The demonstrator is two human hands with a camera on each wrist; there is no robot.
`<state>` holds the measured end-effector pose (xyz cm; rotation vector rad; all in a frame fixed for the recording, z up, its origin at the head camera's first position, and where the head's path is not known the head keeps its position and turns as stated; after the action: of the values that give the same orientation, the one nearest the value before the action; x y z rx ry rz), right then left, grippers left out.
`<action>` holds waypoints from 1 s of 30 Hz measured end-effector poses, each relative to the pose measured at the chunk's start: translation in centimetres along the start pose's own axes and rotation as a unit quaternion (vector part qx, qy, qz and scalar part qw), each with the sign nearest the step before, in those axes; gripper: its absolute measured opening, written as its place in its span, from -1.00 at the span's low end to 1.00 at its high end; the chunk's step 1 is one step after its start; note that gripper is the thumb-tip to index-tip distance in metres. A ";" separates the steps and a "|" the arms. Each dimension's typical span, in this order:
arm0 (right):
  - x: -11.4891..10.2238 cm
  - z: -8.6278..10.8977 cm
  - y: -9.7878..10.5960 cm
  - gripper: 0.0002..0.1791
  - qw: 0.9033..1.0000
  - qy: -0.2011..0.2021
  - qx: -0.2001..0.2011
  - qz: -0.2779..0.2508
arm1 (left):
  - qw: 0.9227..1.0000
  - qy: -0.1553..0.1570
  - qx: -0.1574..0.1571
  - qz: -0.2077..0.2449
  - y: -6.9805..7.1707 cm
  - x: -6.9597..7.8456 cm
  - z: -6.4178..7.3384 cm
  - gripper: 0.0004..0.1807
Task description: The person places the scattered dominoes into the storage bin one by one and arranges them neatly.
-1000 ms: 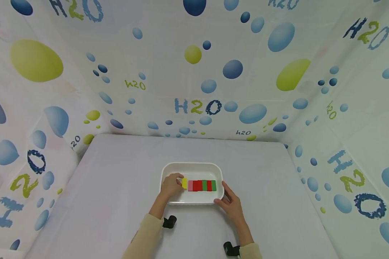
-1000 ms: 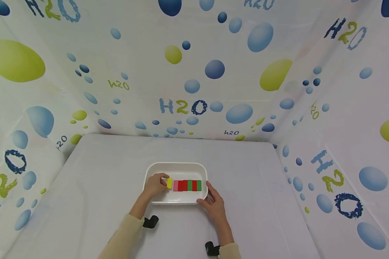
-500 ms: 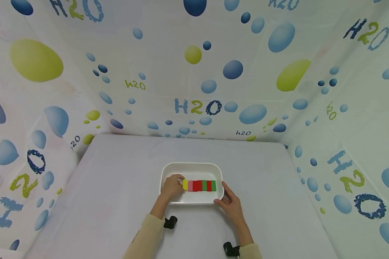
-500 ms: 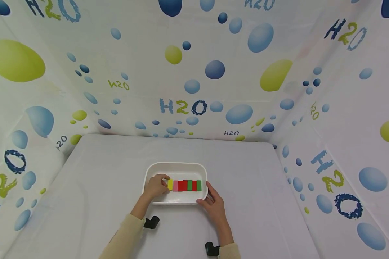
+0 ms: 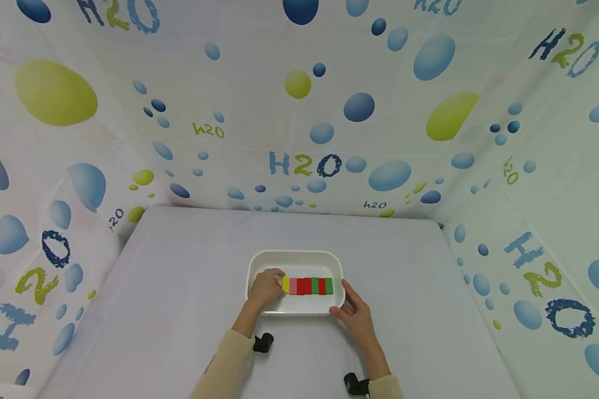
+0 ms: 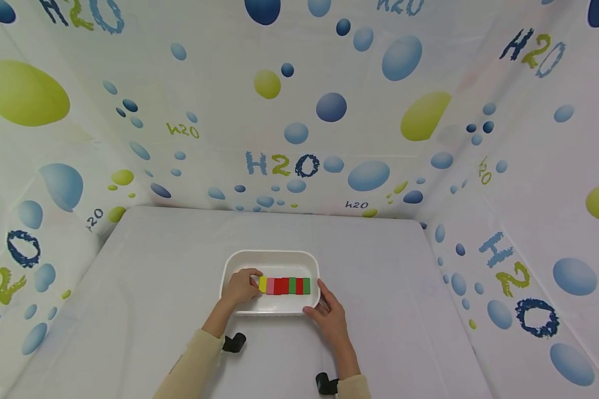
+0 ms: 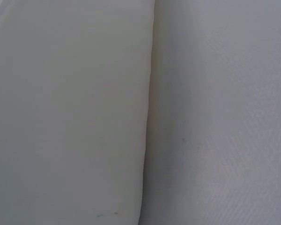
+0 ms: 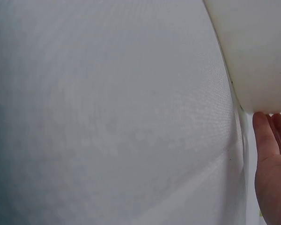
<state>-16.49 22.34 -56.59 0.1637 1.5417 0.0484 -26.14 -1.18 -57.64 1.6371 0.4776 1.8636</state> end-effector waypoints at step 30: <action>2.8 -1.1 -0.2 -0.09 1.000 0.005 0.014 0.004 | 0.999 0.009 -0.016 -0.036 0.1 -0.1 0.3 -0.44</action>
<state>-17.50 22.65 -59.43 0.1915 1.5532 0.0341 -25.85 -1.38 -57.57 1.5636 0.5038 1.8248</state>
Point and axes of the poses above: each hand's wrist, its own z-axis away from the middle knuckle, its own y-axis out of the back of the hand, x = y × z, the point moved 6 cm from there along -z, towards the middle knuckle, and after that the axes turned 1 degree about x, right-handed, at the moved point
